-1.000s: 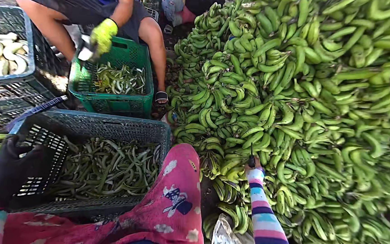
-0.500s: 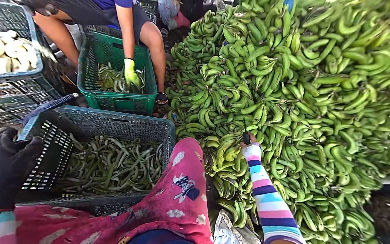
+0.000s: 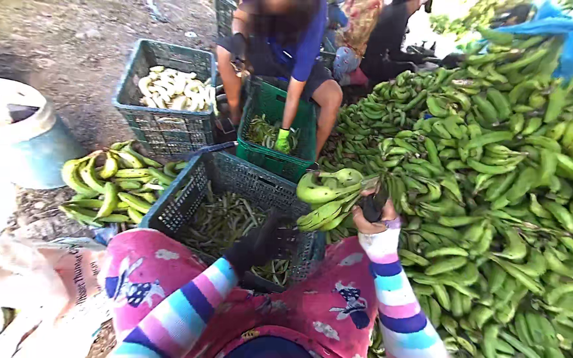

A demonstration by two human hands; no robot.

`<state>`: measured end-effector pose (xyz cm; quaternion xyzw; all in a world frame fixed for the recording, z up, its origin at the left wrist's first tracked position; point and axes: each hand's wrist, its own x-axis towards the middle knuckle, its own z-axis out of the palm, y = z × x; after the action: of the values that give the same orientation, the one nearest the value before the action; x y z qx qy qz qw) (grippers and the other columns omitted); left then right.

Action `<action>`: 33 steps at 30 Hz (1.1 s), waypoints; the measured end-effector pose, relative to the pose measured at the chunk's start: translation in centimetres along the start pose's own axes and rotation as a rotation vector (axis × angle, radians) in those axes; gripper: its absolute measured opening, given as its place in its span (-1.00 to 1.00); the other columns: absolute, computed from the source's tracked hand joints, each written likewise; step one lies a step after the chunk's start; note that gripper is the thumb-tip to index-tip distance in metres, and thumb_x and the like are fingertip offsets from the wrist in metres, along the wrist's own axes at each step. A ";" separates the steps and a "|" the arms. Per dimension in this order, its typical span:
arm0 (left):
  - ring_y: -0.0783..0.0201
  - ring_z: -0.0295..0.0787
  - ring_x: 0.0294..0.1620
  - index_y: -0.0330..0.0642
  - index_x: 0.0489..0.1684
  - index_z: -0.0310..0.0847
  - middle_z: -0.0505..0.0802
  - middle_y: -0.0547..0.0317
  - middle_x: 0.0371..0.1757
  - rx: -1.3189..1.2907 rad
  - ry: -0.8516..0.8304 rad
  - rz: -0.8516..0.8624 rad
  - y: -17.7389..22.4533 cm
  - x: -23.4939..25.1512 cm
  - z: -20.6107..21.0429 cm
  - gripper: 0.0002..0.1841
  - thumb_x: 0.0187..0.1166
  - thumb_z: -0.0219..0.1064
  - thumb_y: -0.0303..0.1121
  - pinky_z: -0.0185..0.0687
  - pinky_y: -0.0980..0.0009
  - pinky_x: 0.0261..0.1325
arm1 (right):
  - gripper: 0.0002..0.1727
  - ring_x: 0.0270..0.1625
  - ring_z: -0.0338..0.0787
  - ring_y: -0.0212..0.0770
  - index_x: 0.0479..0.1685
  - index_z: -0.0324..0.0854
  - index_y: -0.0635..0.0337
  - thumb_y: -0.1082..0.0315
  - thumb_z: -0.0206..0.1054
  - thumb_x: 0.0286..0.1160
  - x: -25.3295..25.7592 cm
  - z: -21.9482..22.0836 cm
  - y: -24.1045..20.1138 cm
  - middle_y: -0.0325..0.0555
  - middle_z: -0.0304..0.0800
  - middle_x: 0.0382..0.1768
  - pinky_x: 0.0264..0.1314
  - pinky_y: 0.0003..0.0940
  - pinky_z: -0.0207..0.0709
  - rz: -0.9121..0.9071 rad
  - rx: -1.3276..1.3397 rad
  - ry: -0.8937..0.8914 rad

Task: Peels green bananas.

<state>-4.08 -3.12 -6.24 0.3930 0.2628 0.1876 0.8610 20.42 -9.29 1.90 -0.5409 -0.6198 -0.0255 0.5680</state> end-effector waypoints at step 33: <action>0.15 0.75 -0.04 -0.02 0.23 0.43 0.75 0.08 -0.02 -0.426 0.912 0.614 2.4 -7.0 -12.8 -0.64 0.76 -0.16 -0.08 0.73 0.03 -0.04 | -0.57 -0.34 0.88 -0.29 0.30 0.44 0.30 0.73 0.22 0.44 -7.6 6.9 3.5 -0.13 0.88 -0.25 -0.36 -0.44 0.76 1.120 0.693 0.073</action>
<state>-17.53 2.02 -9.32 0.1491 0.4372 0.6271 0.6272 16.48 -8.26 -8.12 -0.5661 -0.1972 0.4566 0.6573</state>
